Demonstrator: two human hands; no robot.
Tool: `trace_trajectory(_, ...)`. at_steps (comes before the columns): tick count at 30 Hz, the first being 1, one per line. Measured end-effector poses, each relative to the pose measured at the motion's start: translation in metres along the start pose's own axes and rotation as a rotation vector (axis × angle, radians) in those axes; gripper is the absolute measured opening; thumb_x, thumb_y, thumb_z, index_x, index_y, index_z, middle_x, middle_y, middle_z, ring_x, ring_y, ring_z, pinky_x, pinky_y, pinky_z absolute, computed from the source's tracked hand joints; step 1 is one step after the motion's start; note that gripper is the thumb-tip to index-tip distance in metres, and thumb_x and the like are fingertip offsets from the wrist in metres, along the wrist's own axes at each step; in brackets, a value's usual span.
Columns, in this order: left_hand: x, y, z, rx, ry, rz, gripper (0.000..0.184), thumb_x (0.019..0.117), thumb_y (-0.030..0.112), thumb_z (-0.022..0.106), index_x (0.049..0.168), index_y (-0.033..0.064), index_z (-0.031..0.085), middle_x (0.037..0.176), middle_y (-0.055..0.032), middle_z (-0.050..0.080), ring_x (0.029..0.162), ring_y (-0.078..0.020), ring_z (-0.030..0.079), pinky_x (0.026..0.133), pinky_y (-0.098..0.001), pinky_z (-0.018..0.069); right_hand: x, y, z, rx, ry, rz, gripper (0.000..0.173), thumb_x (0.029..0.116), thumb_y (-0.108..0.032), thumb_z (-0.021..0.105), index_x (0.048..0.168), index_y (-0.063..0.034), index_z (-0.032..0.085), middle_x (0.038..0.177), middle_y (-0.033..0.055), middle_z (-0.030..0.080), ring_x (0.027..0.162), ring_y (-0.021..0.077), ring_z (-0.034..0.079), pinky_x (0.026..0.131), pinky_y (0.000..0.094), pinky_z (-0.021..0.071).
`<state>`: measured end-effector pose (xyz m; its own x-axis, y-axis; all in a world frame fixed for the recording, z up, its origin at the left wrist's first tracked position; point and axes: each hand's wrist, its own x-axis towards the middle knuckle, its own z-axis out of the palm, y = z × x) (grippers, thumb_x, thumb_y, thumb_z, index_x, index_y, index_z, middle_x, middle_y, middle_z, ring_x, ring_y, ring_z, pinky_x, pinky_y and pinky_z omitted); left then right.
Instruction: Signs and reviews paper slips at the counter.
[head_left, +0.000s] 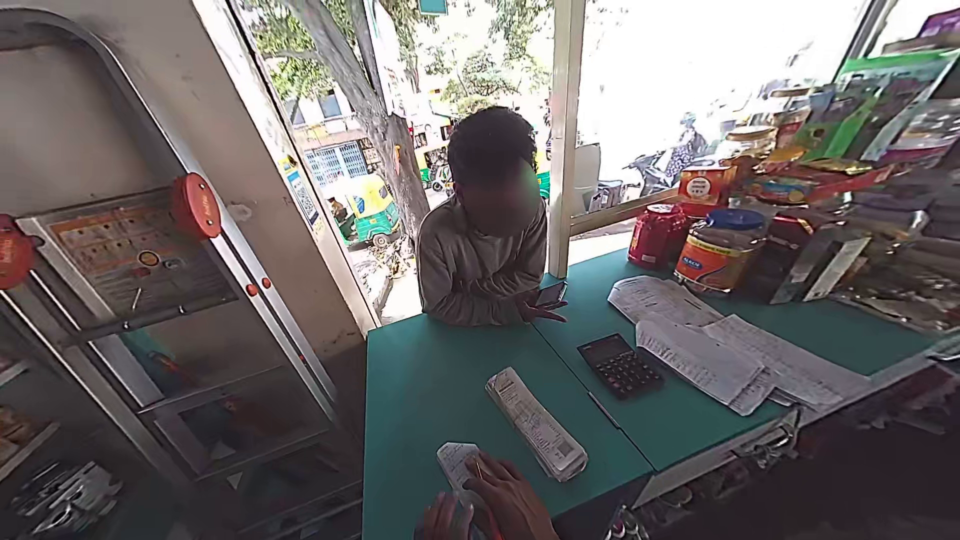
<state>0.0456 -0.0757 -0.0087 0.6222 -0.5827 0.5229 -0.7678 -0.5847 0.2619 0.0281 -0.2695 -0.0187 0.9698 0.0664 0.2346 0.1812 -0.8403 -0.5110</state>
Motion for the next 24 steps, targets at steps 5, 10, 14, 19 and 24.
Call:
trace_trajectory(5, 0.021, -0.003, 0.032, 0.006, -0.132, -0.113, 0.052, 0.1001, 0.026, 0.05, 0.143, -0.0024, 0.056, 0.148, -0.0238, 0.053, 0.141, -0.0441, 0.045, 0.118, -0.0593, 0.0328, -0.001, -0.001, -0.001, 0.01, -0.006, 0.003, 0.034, 0.0987, -0.019, 0.059, 0.131, -0.0199, 0.069, 0.148, 0.0016, 0.059, 0.146, 0.0285, 0.044, 0.119, 0.0495, 0.0346)
trace_trajectory(10, 0.019, -0.001, 0.03, 0.096, -0.183, -0.08, 0.052, 0.103, 0.031, 0.045, 0.143, -0.0004, 0.056, 0.145, -0.0191, 0.057, 0.138, -0.0398, 0.05, 0.115, -0.0605, 0.0347, -0.001, -0.001, 0.0, -0.012, -0.005, -0.002, 0.034, 0.0997, -0.014, 0.055, 0.13, -0.0176, 0.07, 0.148, 0.0012, 0.059, 0.146, 0.0281, 0.044, 0.119, 0.0488, 0.035)
trace_trajectory(14, 0.018, -0.001, 0.032, 0.089, -0.19, -0.092, 0.05, 0.1028, 0.029, 0.045, 0.142, 0.0007, 0.057, 0.145, -0.0175, 0.058, 0.138, -0.0369, 0.052, 0.116, -0.0594, 0.0343, -0.002, -0.001, 0.0, -0.002, 0.003, 0.002, 0.033, 0.0999, -0.014, 0.055, 0.129, -0.0171, 0.07, 0.146, 0.0014, 0.06, 0.145, 0.0279, 0.045, 0.119, 0.0486, 0.035)
trace_trajectory(19, 0.018, 0.004, 0.036, 0.106, -0.13, -0.16, 0.051, 0.1037, 0.031, 0.046, 0.139, -0.0029, 0.06, 0.142, -0.0174, 0.061, 0.136, -0.0367, 0.055, 0.117, -0.057, 0.0363, -0.001, -0.003, -0.001, 0.027, 0.008, 0.016, 0.03, 0.1016, -0.013, 0.052, 0.124, -0.0179, 0.072, 0.146, 0.0025, 0.061, 0.145, 0.0281, 0.045, 0.119, 0.0483, 0.0348)
trace_trajectory(24, 0.013, -0.001, 0.045, 0.158, -0.093, -0.168, 0.05, 0.1004, 0.032, 0.05, 0.134, -0.0017, 0.065, 0.138, -0.0147, 0.065, 0.133, -0.0328, 0.058, 0.115, -0.0529, 0.0404, -0.002, 0.0, 0.003, 0.009, 0.03, 0.009, 0.032, 0.1024, -0.01, 0.047, 0.121, -0.0182, 0.073, 0.145, -0.0011, 0.062, 0.146, 0.0238, 0.045, 0.119, 0.0452, 0.0351)
